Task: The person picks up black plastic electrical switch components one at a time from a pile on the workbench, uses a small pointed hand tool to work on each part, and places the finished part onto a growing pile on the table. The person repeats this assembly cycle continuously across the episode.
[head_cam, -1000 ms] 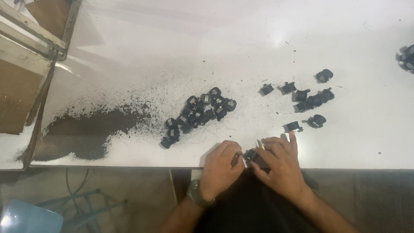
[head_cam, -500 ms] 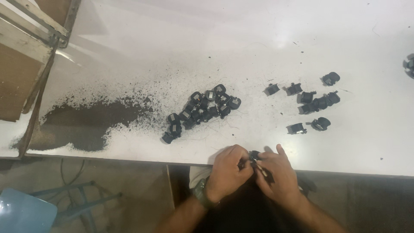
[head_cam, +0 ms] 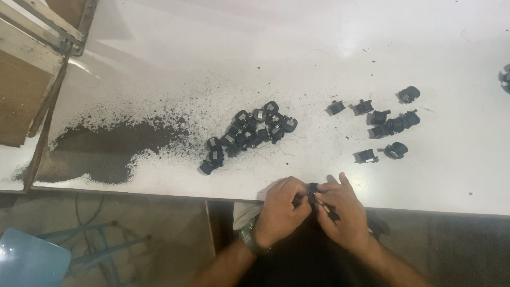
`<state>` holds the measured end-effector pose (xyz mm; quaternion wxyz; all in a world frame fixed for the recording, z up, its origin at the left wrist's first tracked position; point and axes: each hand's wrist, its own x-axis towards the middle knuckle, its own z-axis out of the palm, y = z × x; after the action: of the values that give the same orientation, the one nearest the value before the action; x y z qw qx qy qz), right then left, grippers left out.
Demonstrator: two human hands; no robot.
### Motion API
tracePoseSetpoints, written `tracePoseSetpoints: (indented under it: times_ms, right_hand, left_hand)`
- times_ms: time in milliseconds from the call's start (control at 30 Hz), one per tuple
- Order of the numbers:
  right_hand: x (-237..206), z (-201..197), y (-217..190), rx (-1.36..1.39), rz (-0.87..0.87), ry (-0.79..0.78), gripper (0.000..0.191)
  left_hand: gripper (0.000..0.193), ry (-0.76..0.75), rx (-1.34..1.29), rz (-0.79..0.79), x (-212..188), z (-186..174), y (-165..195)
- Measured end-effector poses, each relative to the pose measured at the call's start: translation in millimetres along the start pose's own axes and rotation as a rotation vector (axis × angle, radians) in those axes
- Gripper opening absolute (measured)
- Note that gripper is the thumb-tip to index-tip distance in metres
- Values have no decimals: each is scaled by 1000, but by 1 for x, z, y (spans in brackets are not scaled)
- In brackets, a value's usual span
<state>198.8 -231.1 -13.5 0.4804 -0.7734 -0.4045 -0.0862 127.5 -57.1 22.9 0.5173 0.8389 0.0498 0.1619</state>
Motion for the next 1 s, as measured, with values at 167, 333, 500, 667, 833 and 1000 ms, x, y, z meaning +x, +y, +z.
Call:
tracePoseSetpoints:
  times_ms: [167,333,500,667,833,1000]
  right_hand:
    - [-1,-3,-6,25,39,6,29]
    - [5,-10,-5,-83,-7,-17,33]
    - [23,-32,13,-257,-17,144,26]
    - [20,-33,11,-174,-103,145,29]
    - [20,-40,10,-156,17,105,28]
    - [28,-48,14,-181,55,51,29]
  left_hand:
    - [10,22,-5,36,-3,3,0]
    - [11,-41,108,102,1,2,5]
    - [39,-119,708,109,58,-29,-9]
    - [63,-140,795,358,133,-60,-16]
    - [59,-535,814,177,173,-61,0]
    - [38,-567,939,217,157,-51,-1]
